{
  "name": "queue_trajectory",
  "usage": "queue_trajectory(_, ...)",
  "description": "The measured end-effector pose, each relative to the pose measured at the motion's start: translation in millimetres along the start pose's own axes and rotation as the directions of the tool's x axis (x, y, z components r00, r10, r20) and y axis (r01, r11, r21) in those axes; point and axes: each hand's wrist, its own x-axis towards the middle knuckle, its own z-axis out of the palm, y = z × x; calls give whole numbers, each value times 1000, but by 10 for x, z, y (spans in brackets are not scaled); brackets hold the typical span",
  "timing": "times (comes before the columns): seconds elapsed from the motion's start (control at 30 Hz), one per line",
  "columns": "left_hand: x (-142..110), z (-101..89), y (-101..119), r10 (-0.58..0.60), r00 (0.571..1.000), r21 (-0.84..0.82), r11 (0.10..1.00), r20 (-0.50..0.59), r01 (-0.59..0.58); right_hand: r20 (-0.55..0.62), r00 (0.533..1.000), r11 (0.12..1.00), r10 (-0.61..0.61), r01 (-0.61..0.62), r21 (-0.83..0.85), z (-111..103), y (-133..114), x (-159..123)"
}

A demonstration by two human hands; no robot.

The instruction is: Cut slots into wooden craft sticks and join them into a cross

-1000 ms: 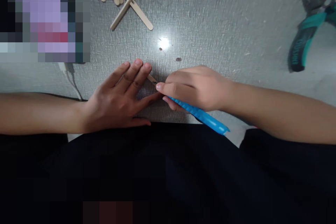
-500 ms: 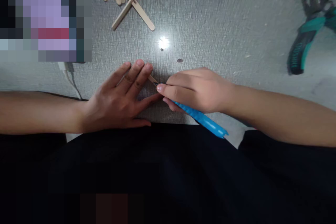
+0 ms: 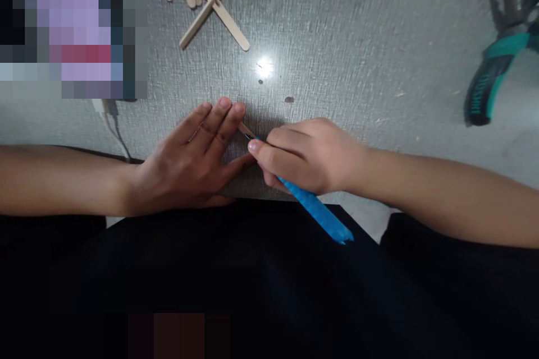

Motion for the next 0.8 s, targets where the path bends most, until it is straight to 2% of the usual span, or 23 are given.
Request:
queue_trajectory(0.13,11,-9,17,-6,1000,5,1000,-4,6,-6,1000,1000,2,-2,-22,13,-25,-17)
queue_trajectory(0.33,25,3,65,-10,997,50,999,-80,14,6,1000,999,17,-18,34,7,-50,-77)
queue_trajectory(0.63,50,-55,32,41,997,55,998,-58,-38,25,1000,998,16,-18,68,17,-40,-101)
queue_trajectory(0.8,53,-20,58,30,993,120,993,-110,-17,28,998,997,48,-50,59,52,-61,-172)
